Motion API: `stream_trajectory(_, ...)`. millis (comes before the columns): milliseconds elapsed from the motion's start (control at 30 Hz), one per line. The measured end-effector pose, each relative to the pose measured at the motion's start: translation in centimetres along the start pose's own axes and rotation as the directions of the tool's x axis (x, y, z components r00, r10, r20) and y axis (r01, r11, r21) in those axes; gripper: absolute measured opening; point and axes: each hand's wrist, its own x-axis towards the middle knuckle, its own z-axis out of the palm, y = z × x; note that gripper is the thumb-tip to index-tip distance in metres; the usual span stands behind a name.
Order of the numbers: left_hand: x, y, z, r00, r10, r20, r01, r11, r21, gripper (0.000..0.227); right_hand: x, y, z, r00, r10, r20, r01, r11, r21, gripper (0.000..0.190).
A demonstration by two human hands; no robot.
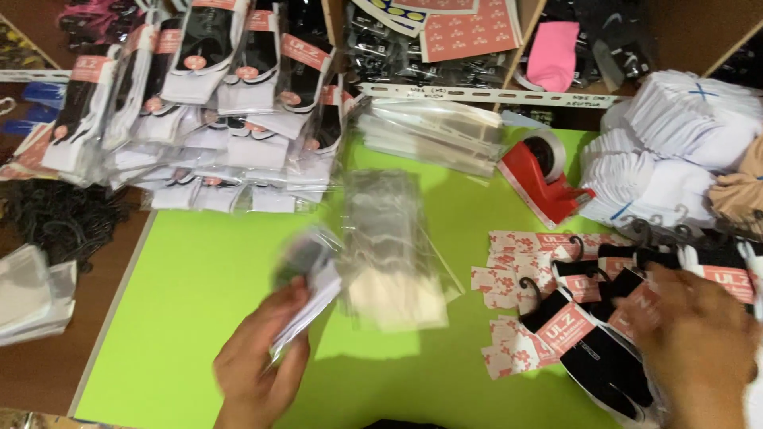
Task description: The person folds pairs of black and white socks, attaches a plastic hanger, and places them into clear plastic bags. They then seal the bags using a tape dispenser and stack the finished packages on the table.
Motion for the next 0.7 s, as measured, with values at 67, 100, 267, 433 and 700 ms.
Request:
stream_trajectory(67, 0.4, -3.4, -1.0, 0.947, 0.147, 0.286, -0.245, 0.906, 0.346, 0.041, -2.3, 6.6, 5.6, 0.999, -0.028, -0.019, 0.019, 0.924, -0.382, 0.072)
stream_trajectory(100, -0.8, -6.2, -0.9, 0.948, 0.146, 0.282, -0.244, 0.904, 0.352, 0.041, -2.3, 7.0, 6.3, 0.999, -0.033, -0.022, 0.023, 0.925, -0.378, 0.072)
stream_trajectory(267, -2.1, -9.6, 3.0, 0.905, -0.008, 0.425, -0.21, 0.861, 0.463, 0.043, -2.9, 12.1, 12.1, 0.988, 0.008, 0.153, 0.007, 0.995, -0.095, 0.058)
stream_trajectory(433, -3.5, -11.3, 12.8, 0.733, -0.175, 0.657, -0.082, 0.937, 0.34, 0.034, -3.1, 5.1, 3.5, 0.861, 0.425, 0.279, -0.504, 0.635, 0.586, 0.04)
stream_trajectory(700, -0.2, -10.6, 14.5, 0.473, -0.465, 0.749, 0.129, 0.877, 0.463, 0.022, -9.0, 5.0, 10.4, 0.69, -0.079, 0.72, -0.685, -0.391, 0.615, 0.058)
